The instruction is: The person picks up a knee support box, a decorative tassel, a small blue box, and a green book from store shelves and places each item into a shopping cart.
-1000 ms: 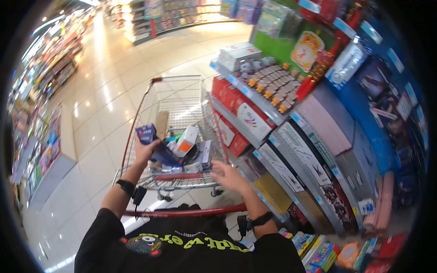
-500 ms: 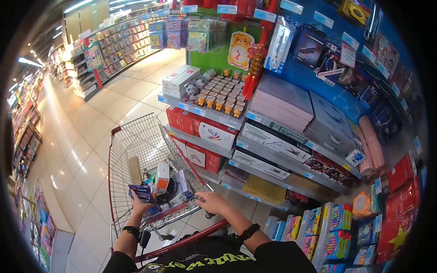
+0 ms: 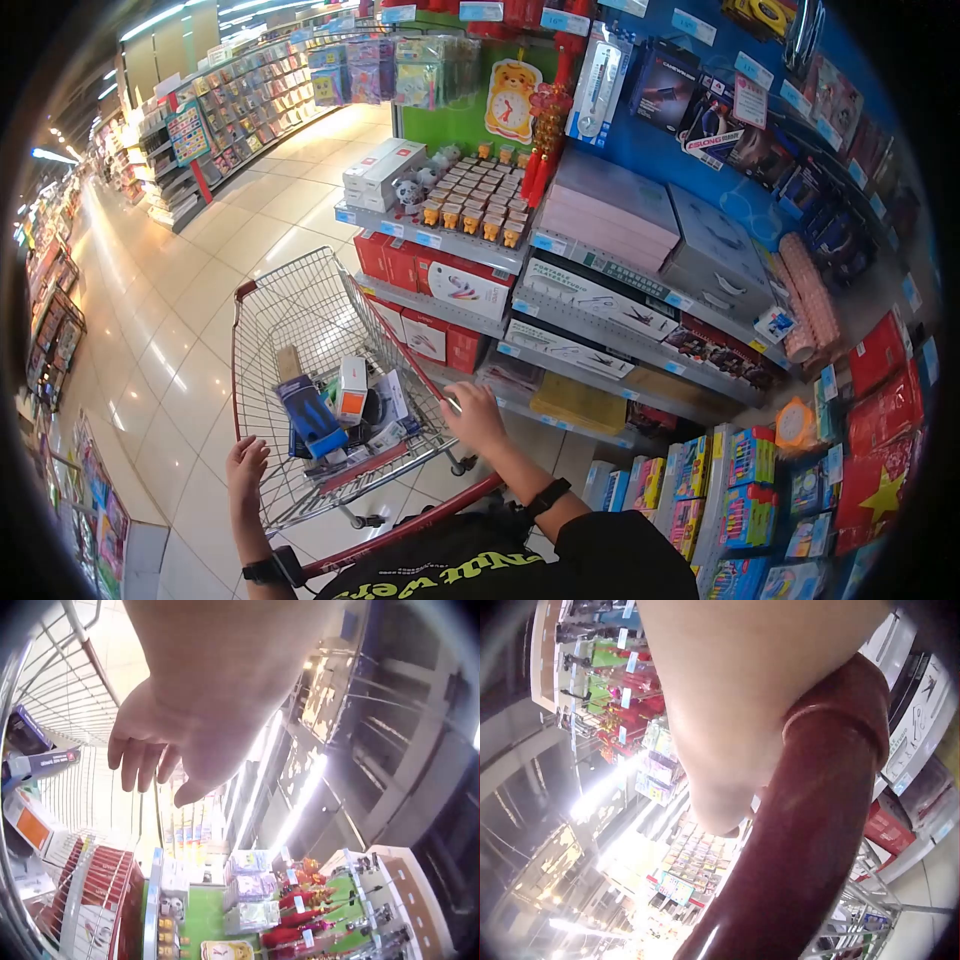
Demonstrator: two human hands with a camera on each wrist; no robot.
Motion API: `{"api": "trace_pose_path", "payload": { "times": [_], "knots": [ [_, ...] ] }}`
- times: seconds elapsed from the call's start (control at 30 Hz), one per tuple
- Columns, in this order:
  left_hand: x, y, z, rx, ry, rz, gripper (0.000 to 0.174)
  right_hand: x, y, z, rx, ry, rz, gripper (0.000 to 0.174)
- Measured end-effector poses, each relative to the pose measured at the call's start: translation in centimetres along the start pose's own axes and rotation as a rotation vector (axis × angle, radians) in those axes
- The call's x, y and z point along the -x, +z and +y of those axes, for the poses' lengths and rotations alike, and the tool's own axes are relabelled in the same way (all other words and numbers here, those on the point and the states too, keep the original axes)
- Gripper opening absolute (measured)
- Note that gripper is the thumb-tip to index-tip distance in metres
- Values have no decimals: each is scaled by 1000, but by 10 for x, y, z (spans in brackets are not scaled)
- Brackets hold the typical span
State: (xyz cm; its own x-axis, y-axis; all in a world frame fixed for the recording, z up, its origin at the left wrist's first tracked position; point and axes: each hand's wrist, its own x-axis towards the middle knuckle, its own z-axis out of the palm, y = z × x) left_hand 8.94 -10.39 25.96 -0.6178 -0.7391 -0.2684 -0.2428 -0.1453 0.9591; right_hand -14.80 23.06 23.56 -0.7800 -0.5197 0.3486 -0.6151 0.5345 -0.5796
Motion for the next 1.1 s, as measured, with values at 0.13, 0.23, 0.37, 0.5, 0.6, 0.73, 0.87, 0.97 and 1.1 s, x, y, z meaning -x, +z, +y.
{"api": "trace_pose_path", "payload": {
  "times": [0.13, 0.23, 0.37, 0.5, 0.6, 0.73, 0.87, 0.97, 1.1],
  "knots": [
    [6, 44, -18, 40, 61, -200, 30, 5, 7, -1, -29, 167, -24, 38],
    [6, 68, -52, -321, 153, -622, 33, 2, 4, -4, -54, 392, -435, 43],
    [31, 88, -33, -558, -10, -912, 45, 1, 14, 10, 12, 221, -408, 46],
    [29, 89, -26, -423, -196, -855, 48, -4, 8, 7, -5, 253, -463, 46],
    [29, 91, -33, -537, -31, -892, 45, -4, 9, 11, 54, 105, -429, 45],
    [31, 92, -40, -407, -162, -793, 42, -11, 9, 10, 0, 108, -458, 46],
    [32, 92, -43, -323, -226, -733, 38, -17, 10, 9, 49, 48, -517, 45],
    [26, 90, -55, -324, -219, -649, 41, -21, 18, 16, 20, 23, -541, 45],
    [15, 89, -67, -264, -226, -660, 38, -33, 29, 21, 19, -7, -576, 42]
  ]
}}
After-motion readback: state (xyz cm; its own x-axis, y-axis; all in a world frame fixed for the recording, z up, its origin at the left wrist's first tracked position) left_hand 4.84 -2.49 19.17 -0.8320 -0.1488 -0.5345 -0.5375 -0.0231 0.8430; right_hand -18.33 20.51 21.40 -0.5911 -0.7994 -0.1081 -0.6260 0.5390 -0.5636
